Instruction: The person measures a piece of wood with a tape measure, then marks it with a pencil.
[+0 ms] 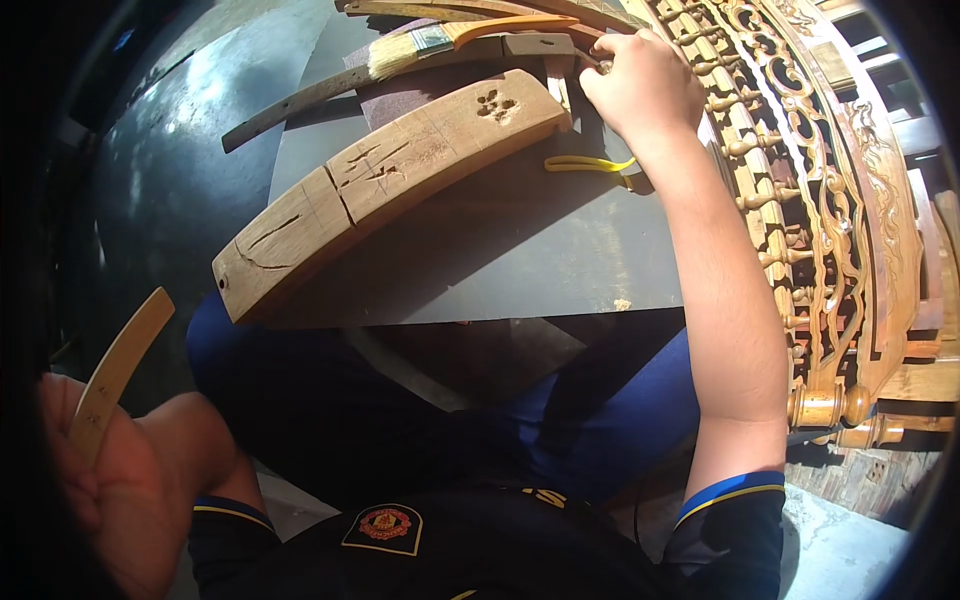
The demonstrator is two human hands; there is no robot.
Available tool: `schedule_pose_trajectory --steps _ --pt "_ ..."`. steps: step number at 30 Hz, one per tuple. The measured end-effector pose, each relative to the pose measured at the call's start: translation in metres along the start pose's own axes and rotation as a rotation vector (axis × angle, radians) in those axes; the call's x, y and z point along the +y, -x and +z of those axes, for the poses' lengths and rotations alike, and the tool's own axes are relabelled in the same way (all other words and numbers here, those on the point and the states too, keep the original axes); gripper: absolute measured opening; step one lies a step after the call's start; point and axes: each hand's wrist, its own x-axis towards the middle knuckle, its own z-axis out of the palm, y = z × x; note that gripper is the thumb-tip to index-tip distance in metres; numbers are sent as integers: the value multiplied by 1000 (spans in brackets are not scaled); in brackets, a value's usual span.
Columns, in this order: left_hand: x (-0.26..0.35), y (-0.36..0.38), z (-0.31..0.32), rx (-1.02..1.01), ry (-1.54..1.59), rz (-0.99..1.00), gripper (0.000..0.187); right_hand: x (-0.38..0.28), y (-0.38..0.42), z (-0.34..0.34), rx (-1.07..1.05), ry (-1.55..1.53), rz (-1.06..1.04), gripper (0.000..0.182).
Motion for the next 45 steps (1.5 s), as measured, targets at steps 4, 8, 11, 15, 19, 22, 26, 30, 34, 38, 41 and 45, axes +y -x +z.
schedule_pose_trajectory --steps 4,8,11,15,19,22,26,30,34,38,41,45 --pt "-2 -1 -7 36 -43 18 35 0 -2 2 36 -95 -23 22" --pt "-5 -4 -16 91 -109 55 38 -4 1 -2 128 -101 -135 14" --pt "0 -14 -28 147 -192 112 41 -6 2 -2 194 -150 -169 9" --pt "-1 -19 -15 288 -458 159 47 -2 2 5 225 -252 -246 12" --pt "-5 -2 6 515 -884 302 49 0 1 10 245 -273 -281 15" --pt "10 3 -3 612 -649 404 49 -1 2 13 211 -302 -208 17" --pt "29 -36 -21 79 -187 76 51 1 1 12 209 -295 -278 16" --pt "-5 -39 -9 -51 -144 6 48 0 4 7 220 -254 -235 15" --pt "-14 -9 0 24 -156 15 45 1 1 15 245 -231 -260 10" --pt "-17 -4 11 9 -140 -5 42 -1 3 10 156 -210 -223 10" --pt "-17 -8 18 2 -143 -3 41 -1 -1 12 122 -225 -223 19" --pt "-40 -18 40 -6 -197 -16 40 0 -1 15 138 -189 -234 18"
